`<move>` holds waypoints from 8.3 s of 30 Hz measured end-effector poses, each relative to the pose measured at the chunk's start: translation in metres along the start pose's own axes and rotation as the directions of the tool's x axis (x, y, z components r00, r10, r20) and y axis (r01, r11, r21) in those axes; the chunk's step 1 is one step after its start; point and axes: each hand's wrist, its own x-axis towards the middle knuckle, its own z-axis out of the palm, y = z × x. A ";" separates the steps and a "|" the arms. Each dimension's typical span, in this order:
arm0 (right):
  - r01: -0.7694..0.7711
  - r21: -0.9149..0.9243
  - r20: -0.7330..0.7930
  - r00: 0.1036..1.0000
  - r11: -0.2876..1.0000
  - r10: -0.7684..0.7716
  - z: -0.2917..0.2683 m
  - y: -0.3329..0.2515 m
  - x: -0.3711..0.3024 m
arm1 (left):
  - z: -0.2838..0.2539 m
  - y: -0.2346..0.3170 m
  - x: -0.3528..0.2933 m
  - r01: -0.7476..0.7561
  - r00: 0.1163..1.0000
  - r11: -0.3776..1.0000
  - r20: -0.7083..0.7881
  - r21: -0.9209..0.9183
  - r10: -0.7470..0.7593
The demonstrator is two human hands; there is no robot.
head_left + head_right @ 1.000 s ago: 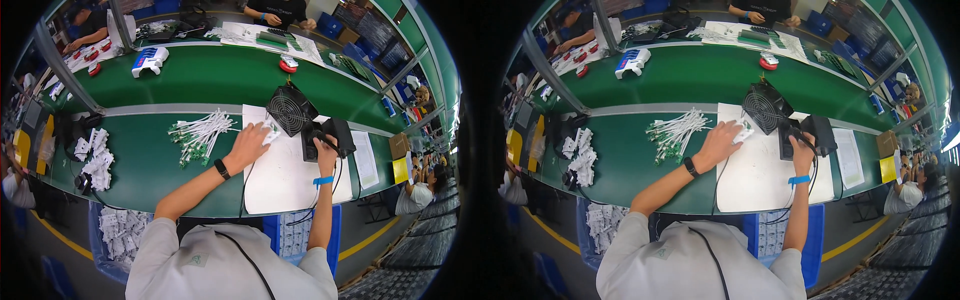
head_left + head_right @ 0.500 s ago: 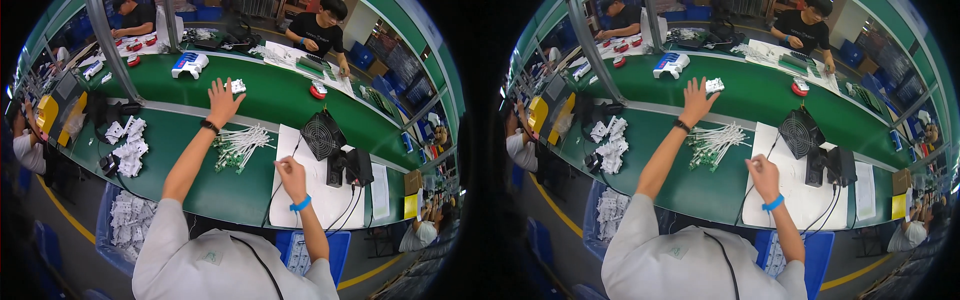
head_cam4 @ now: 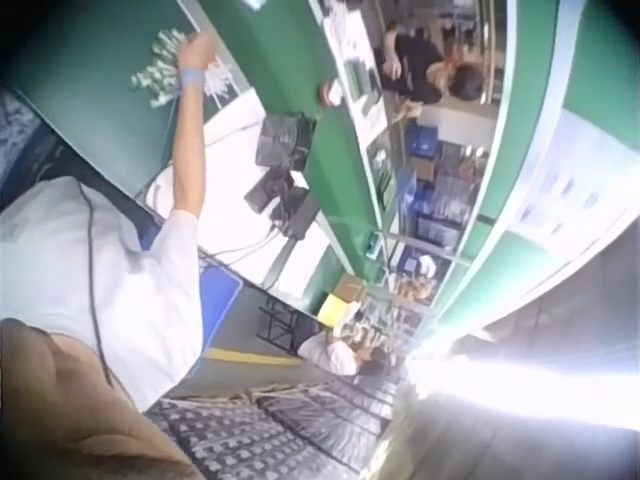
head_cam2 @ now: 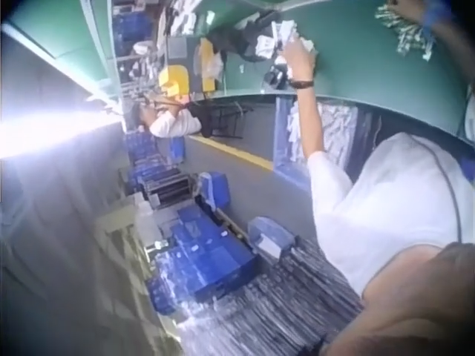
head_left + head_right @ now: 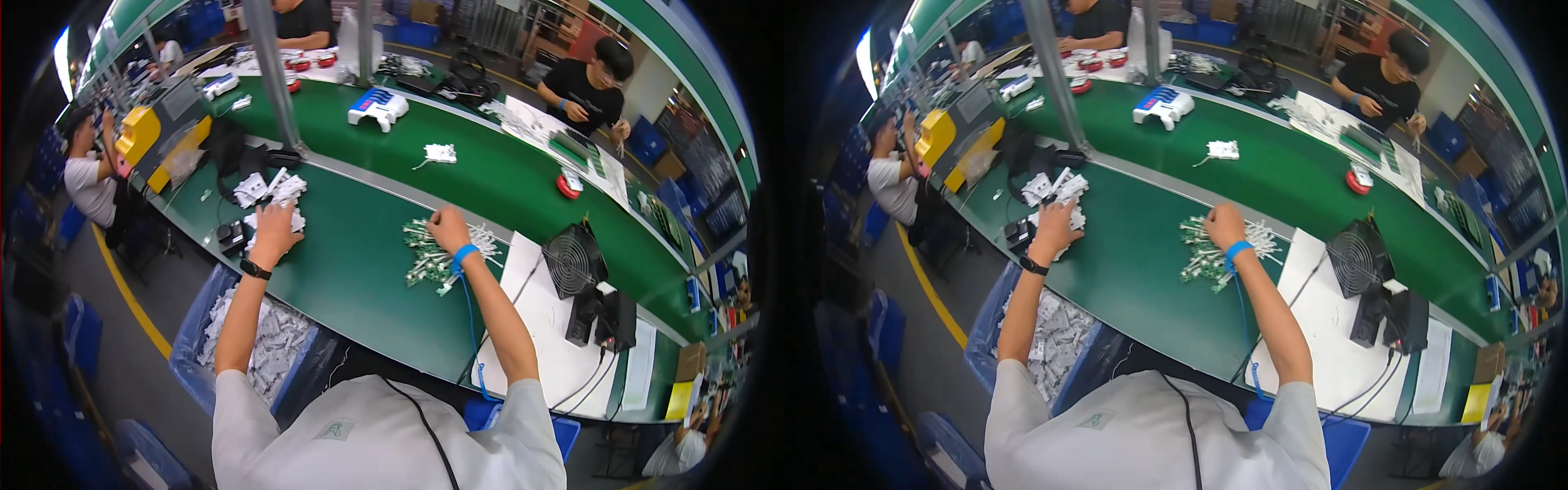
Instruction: Soldering small white wires onto green printed circuit boards at an assembly station.
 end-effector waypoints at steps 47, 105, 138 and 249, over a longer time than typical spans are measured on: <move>0.181 0.621 -0.240 0.970 0.763 -0.035 -0.126 -0.126 -0.079 | -0.081 0.205 0.039 -0.177 0.906 0.270 -0.049 -0.947 0.421; -0.216 0.526 -0.762 0.310 0.823 0.569 -0.220 0.121 -0.294 | 0.001 0.475 0.009 -0.166 0.695 0.171 0.007 -0.971 0.719; 0.030 0.490 -0.755 0.513 0.871 0.407 -0.175 0.119 -0.285 | 0.029 0.469 -0.009 -0.803 0.421 0.165 -0.349 -0.572 0.837; -0.013 0.471 -0.757 0.508 0.882 0.412 -0.173 0.134 -0.293 | 0.036 0.508 -0.043 -0.655 0.692 0.342 -0.354 -0.674 0.629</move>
